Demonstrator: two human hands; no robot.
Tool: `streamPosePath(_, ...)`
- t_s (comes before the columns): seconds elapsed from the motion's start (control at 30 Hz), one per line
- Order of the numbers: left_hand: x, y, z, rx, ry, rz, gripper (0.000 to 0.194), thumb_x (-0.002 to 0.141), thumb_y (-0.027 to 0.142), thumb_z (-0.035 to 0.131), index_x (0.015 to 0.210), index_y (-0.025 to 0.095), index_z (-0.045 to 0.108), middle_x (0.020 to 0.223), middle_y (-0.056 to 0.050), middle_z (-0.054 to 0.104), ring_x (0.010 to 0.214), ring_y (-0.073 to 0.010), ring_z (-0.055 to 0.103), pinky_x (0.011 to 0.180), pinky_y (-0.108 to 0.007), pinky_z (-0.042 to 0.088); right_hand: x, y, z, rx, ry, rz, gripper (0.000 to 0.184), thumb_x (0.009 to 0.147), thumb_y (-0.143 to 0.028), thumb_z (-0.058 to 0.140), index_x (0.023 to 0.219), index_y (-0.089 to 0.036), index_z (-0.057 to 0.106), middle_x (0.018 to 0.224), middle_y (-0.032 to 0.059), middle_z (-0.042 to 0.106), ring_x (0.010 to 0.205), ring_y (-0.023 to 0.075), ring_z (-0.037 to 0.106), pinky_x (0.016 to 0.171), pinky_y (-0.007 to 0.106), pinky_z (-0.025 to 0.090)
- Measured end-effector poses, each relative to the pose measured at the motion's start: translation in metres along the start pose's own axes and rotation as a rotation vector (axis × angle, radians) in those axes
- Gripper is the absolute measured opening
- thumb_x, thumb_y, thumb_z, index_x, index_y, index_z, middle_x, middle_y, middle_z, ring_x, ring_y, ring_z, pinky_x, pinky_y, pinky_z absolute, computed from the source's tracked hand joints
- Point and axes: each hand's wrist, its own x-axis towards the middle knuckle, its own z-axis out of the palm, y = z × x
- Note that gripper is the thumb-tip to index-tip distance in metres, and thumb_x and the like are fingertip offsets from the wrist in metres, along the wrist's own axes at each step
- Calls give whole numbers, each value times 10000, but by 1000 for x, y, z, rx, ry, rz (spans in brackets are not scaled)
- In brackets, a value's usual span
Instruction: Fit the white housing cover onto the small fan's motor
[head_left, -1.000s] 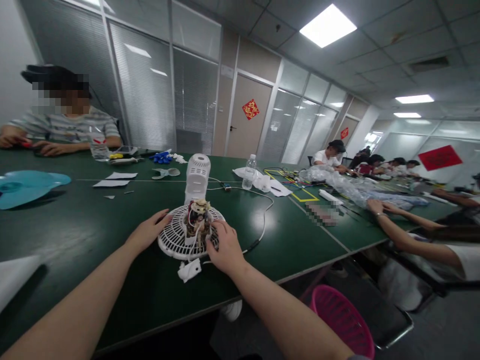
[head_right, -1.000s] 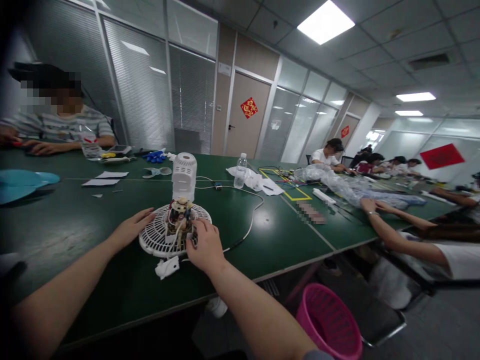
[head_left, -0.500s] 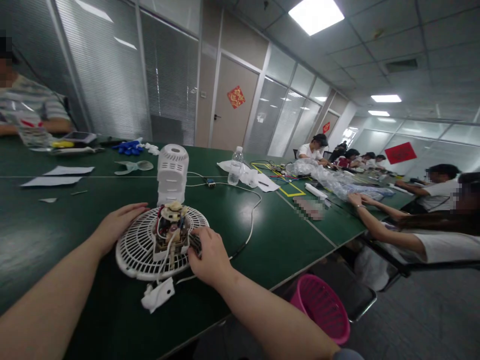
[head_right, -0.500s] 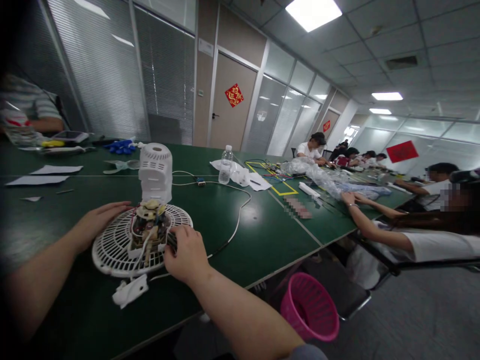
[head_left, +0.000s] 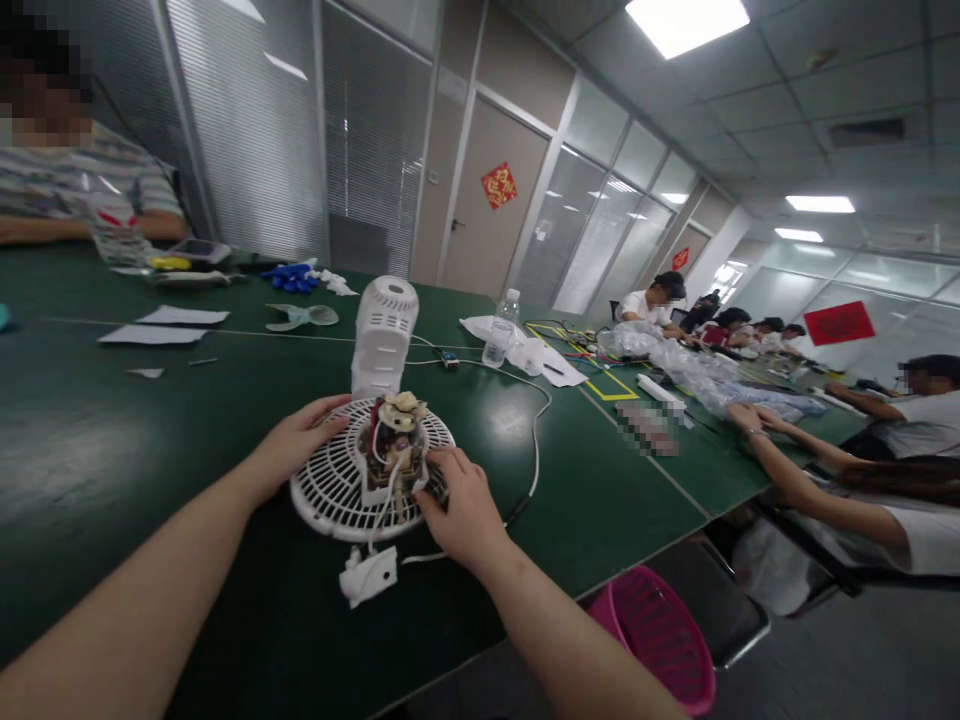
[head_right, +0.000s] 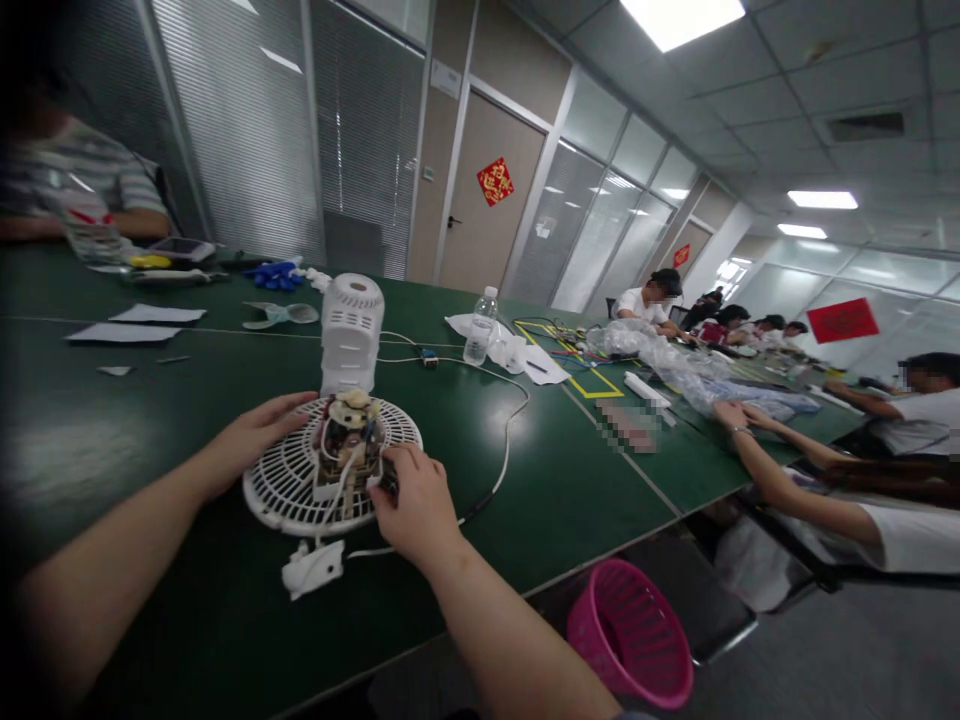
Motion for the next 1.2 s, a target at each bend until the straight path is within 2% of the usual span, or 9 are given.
streamPosePath(0.07, 1, -6, -3, -122, -54, 44, 618, 715, 531, 687, 1257, 250, 585, 1214, -43, 675, 1060, -257, 655, 880, -354, 542, 2, -1, -2, 52, 27, 1, 440, 730, -94, 535, 1152, -217, 538, 1232, 52, 582, 1196, 214, 513, 1025, 389, 395)
streamPosePath(0.13, 1, -9, -7, -151, -59, 92, 595, 740, 499, 669, 1264, 233, 576, 1255, -59, 649, 1124, -255, 623, 965, -362, 497, 10, -3, -7, 107, 80, 17, 462, 686, -57, 472, 1112, -210, 563, 1133, 45, 627, 1110, 203, 565, 993, 367, 425)
streamPosePath(0.23, 2, -11, -12, -126, -64, 134, 550, 783, 454, 627, 1275, 217, 562, 1296, -67, 621, 1152, -243, 606, 987, -353, 478, 34, -10, -23, 100, 155, 5, 372, 734, -113, 460, 1070, -208, 589, 1091, 50, 648, 1059, 218, 589, 957, 378, 448)
streamPosePath(0.43, 3, -13, -16, -60, -49, 172, 532, 798, 435, 603, 1278, 209, 565, 1319, -89, 602, 1160, -255, 600, 1001, -375, 456, 127, -27, -51, 82, 197, -197, 353, 774, -218, 528, 1125, -215, 567, 1171, 78, 625, 1124, 241, 571, 996, 447, 425)
streamPosePath(0.57, 4, -15, -18, -48, -31, 190, 508, 793, 416, 610, 1260, 220, 584, 1336, -82, 586, 1199, -259, 571, 1046, -369, 418, 195, -22, -42, 208, 189, -199, 479, 777, -275, 580, 1244, -218, 485, 1281, 112, 560, 1184, 260, 544, 961, 481, 448)
streamPosePath(0.7, 5, -16, -19, -32, -23, 209, 492, 797, 413, 606, 1247, 215, 598, 1346, -89, 576, 1237, -278, 539, 1067, -390, 396, 240, -16, -27, 197, 161, -218, 706, 771, -375, 652, 1386, -195, 359, 1433, 161, 400, 1286, 297, 450, 970, 487, 443)
streamPosePath(0.83, 8, -18, -19, -27, -22, 228, 497, 800, 406, 606, 1257, 213, 593, 1350, -87, 573, 1252, -279, 526, 1078, -396, 384, 259, -14, -15, 52, 79, -342, 873, 648, -368, 784, 1394, -184, 369, 1476, 144, 329, 1401, 292, 270, 1118, 484, 286)
streamPosePath(0.9, 9, -19, -20, -25, -24, 233, 495, 800, 410, 606, 1255, 214, 596, 1345, -87, 577, 1245, -279, 533, 1075, -399, 385, 262, -13, -9, 33, 90, -351, 880, 599, -333, 815, 1362, -178, 406, 1467, 141, 329, 1407, 283, 251, 1142, 474, 249)
streamPosePath(1.2, 10, -21, -19, -27, -19, 239, 475, 812, 391, 608, 1248, 201, 601, 1329, -91, 586, 1228, -274, 543, 1066, -381, 393, 268, -3, 2, 92, 191, -309, 785, 595, -382, 801, 1284, -203, 469, 1404, 129, 385, 1293, 296, 392, 1003, 477, 432)
